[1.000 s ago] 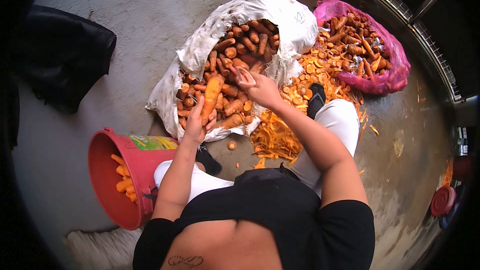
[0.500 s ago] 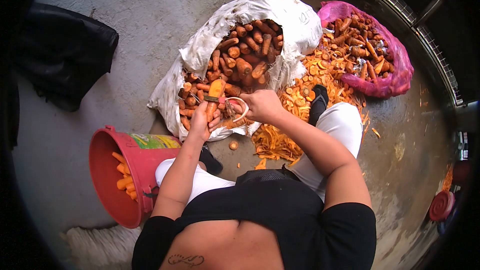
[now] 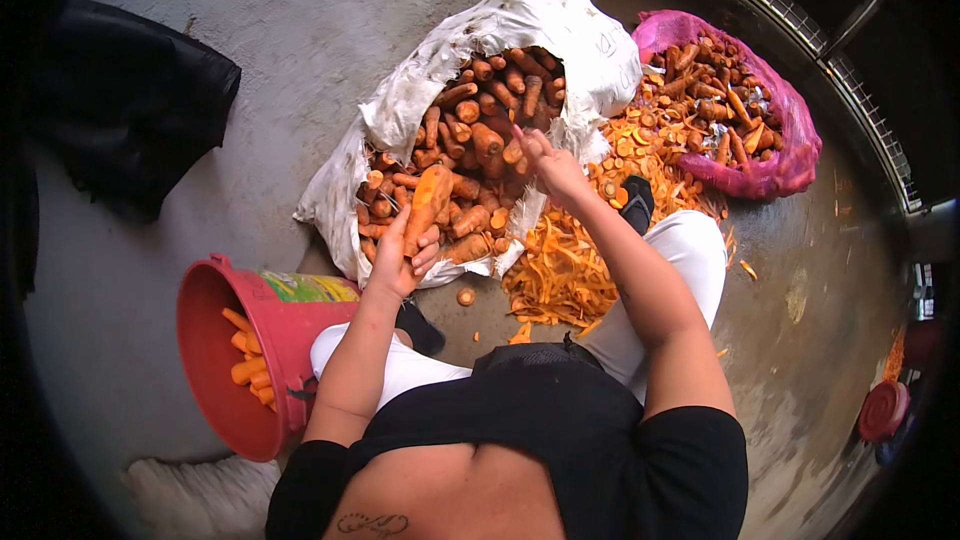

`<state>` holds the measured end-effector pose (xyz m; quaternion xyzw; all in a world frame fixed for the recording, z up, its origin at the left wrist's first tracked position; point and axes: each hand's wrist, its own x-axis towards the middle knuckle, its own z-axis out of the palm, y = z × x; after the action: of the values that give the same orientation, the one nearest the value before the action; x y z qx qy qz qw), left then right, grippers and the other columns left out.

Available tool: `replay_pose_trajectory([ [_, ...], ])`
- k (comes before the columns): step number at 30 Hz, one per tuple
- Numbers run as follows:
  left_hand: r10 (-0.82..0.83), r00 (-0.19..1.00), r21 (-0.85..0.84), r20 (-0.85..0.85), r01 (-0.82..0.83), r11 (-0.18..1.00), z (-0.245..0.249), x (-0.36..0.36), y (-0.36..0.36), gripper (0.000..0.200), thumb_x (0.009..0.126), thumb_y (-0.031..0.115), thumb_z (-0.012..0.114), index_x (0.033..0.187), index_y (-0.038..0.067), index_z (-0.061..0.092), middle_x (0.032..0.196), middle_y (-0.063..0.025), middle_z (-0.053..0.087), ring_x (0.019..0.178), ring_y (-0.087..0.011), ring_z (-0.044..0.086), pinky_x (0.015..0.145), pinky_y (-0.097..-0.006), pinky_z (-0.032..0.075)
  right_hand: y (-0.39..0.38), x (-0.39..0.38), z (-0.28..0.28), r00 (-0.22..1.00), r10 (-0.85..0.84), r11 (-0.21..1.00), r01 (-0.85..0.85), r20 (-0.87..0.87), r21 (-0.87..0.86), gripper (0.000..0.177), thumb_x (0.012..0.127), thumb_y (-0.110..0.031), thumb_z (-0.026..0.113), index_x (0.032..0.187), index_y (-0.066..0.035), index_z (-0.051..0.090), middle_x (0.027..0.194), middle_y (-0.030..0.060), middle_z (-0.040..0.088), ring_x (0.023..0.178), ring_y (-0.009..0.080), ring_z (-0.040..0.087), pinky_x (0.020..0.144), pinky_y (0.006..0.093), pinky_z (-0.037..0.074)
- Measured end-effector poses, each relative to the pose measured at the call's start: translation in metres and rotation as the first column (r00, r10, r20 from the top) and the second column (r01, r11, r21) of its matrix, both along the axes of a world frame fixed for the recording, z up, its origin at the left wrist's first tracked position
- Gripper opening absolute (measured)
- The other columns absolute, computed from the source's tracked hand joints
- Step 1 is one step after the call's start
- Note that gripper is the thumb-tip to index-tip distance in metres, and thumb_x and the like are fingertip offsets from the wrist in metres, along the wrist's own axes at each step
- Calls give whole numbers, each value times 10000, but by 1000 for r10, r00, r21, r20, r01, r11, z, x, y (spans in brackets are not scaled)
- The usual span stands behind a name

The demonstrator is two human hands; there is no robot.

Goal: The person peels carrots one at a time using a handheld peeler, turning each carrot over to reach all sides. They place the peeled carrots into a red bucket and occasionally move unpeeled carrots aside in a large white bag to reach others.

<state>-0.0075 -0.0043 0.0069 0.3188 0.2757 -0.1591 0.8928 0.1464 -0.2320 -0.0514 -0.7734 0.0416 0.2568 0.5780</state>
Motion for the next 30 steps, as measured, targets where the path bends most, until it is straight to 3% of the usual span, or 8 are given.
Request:
replay_pose_trajectory([
  [3,-54,984,-257,168,96,962,-7,1,8,538,977,513,326,1268,73,431,579,29,378,346,-69,302,318,-193,255,5,-2,7,991,115,992,-111,-73,65,507,843,-591,534,985,-142,722,711,109,647,627,182,623,596,321,489],
  [6,-29,983,-325,181,87,942,-4,2,6,612,980,521,298,1344,36,387,556,27,349,326,-61,283,294,-195,248,22,-15,55,886,396,809,-211,243,-548,448,841,-536,555,940,-134,728,725,104,661,687,202,641,644,334,493],
  [9,0,981,-324,195,64,944,-6,3,6,609,981,519,295,1342,38,393,544,22,338,315,-59,278,282,-195,242,24,-10,61,981,193,980,-191,32,-60,364,844,-468,553,958,-166,722,822,105,695,759,246,669,669,358,501],
  [11,32,981,-327,192,33,944,-9,3,4,586,977,521,310,1320,56,409,540,19,340,312,-61,280,277,-192,241,23,-23,54,757,348,922,-169,553,-349,334,883,-353,615,991,-44,682,710,42,653,643,158,599,604,306,470],
  [15,45,986,-320,161,9,947,-6,2,-1,515,974,509,342,1255,90,445,540,16,350,306,-64,289,267,-187,234,33,-45,21,796,236,968,-245,557,-60,364,853,-466,589,1024,-159,685,785,143,672,692,292,663,638,402,509],
  [17,10,986,-307,168,42,951,-6,5,-1,495,972,507,353,1233,98,454,553,16,363,318,-62,306,274,-183,240,31,-52,23,623,515,857,-384,588,-344,359,867,-446,577,1090,-176,660,776,142,664,704,323,651,605,418,499],
  [22,136,987,6,-81,-136,991,17,17,-29,450,979,487,369,1181,103,488,630,16,412,415,-52,388,339,-173,290,37,-62,34,727,384,921,-344,570,-181,356,878,-440,559,1044,-143,662,781,159,655,731,353,635,612,437,489],
  [30,51,986,-172,156,-23,985,-19,10,-6,446,987,448,362,1075,40,520,630,14,429,402,-65,369,338,-190,287,32,-61,28,490,478,877,-316,729,-363,341,855,-448,591,817,-112,635,625,129,593,604,332,602,529,437,453],
])
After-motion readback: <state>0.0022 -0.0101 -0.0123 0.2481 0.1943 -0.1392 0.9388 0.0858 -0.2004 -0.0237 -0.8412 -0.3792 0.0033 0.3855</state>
